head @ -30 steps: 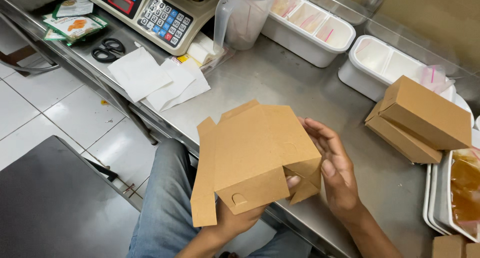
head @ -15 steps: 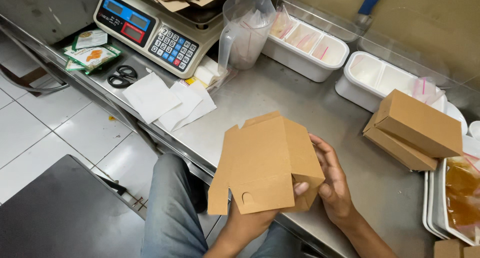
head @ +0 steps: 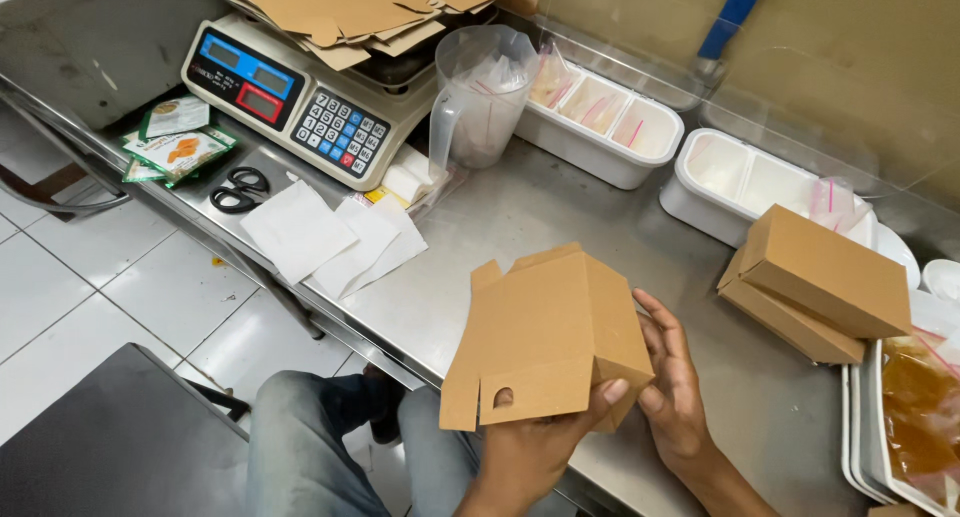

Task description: The person assembles a cardboard takeout box by folding its flaps, places a napkin inside, and adds small sauce packets from a condiment tray.

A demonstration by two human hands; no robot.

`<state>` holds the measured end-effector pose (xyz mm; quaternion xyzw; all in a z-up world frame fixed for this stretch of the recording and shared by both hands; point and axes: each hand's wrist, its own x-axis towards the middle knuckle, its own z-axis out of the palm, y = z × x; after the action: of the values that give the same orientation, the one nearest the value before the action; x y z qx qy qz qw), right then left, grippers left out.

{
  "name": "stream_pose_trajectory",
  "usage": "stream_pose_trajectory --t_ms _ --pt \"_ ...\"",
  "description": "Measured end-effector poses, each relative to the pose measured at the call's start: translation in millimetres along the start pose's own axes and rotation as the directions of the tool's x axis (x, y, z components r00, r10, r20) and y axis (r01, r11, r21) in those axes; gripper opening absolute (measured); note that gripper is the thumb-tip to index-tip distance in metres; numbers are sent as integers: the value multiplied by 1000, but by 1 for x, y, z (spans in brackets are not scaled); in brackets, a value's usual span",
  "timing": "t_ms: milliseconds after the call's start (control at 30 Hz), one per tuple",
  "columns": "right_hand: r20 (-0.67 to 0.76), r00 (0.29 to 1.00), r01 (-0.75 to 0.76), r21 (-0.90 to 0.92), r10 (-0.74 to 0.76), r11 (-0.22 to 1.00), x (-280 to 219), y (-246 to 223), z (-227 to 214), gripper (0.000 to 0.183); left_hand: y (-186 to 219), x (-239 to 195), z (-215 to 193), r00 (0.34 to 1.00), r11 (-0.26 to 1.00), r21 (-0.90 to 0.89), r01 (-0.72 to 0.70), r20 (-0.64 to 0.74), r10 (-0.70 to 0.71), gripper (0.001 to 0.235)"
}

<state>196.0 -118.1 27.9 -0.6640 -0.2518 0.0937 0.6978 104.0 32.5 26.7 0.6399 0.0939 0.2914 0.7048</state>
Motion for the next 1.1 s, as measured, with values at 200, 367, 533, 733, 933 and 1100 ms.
stream_pose_trajectory --t_ms 200,367,533,733,933,1100 --pt "-27 999 18 -44 -20 999 3 -9 -4 112 -121 -64 -22 684 124 736 -665 535 496 64" --pt "2 965 255 -217 -261 942 7 -24 -12 76 -178 -75 -35 677 205 679 -705 558 480 49" --pt "-134 912 330 -320 -387 888 9 -20 -22 64 -112 21 3 653 295 594 -749 587 479 35" --pt "43 802 474 -654 -596 589 5 -36 -17 63 -49 102 49 613 410 457 -789 625 483 20" --pt "27 779 434 -745 -626 507 12 -31 -18 31 -50 105 55 587 523 319 -790 641 495 14" --pt "-56 816 385 -690 -576 613 15 -32 -16 9 11 101 28 585 717 230 -658 756 294 50"
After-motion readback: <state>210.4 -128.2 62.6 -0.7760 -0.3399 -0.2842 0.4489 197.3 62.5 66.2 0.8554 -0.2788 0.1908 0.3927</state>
